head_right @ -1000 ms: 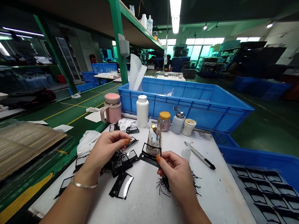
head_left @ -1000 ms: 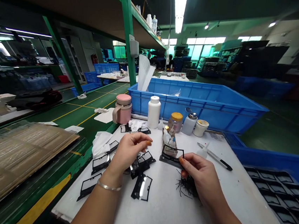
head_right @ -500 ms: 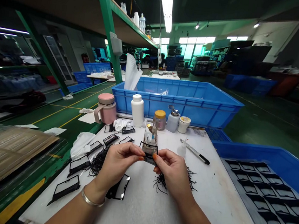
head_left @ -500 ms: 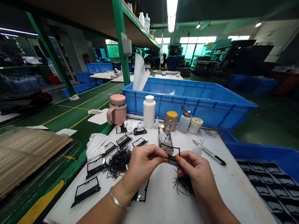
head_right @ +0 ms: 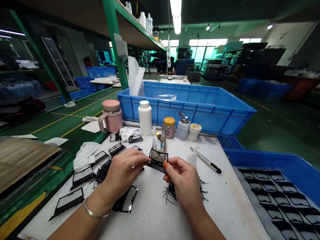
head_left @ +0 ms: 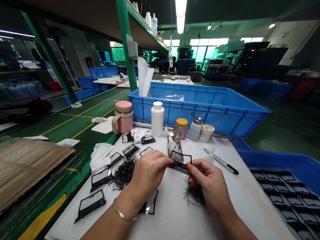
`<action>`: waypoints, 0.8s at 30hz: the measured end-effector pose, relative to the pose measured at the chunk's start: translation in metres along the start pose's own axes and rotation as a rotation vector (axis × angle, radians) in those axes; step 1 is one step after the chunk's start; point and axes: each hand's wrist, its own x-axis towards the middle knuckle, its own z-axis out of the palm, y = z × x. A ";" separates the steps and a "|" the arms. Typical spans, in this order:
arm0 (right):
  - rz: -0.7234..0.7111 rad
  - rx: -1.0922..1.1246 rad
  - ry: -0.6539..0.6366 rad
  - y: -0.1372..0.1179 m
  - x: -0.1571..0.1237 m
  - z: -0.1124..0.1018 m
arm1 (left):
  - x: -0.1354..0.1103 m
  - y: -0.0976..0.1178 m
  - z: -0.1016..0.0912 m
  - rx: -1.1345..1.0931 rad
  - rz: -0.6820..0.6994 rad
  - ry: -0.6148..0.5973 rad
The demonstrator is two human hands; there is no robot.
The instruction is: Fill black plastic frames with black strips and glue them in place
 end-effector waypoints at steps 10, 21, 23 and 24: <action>-0.004 0.041 0.030 0.000 0.001 0.000 | 0.005 -0.007 -0.008 -0.514 -0.432 0.027; 0.010 0.030 -0.054 -0.001 -0.001 0.003 | 0.007 -0.009 -0.007 -0.795 -0.625 -0.211; 0.031 0.019 -0.093 -0.002 -0.002 0.003 | 0.007 -0.009 -0.005 -0.796 -0.632 -0.189; 0.045 0.017 -0.115 -0.003 -0.002 0.004 | 0.007 -0.009 -0.005 -0.800 -0.638 -0.187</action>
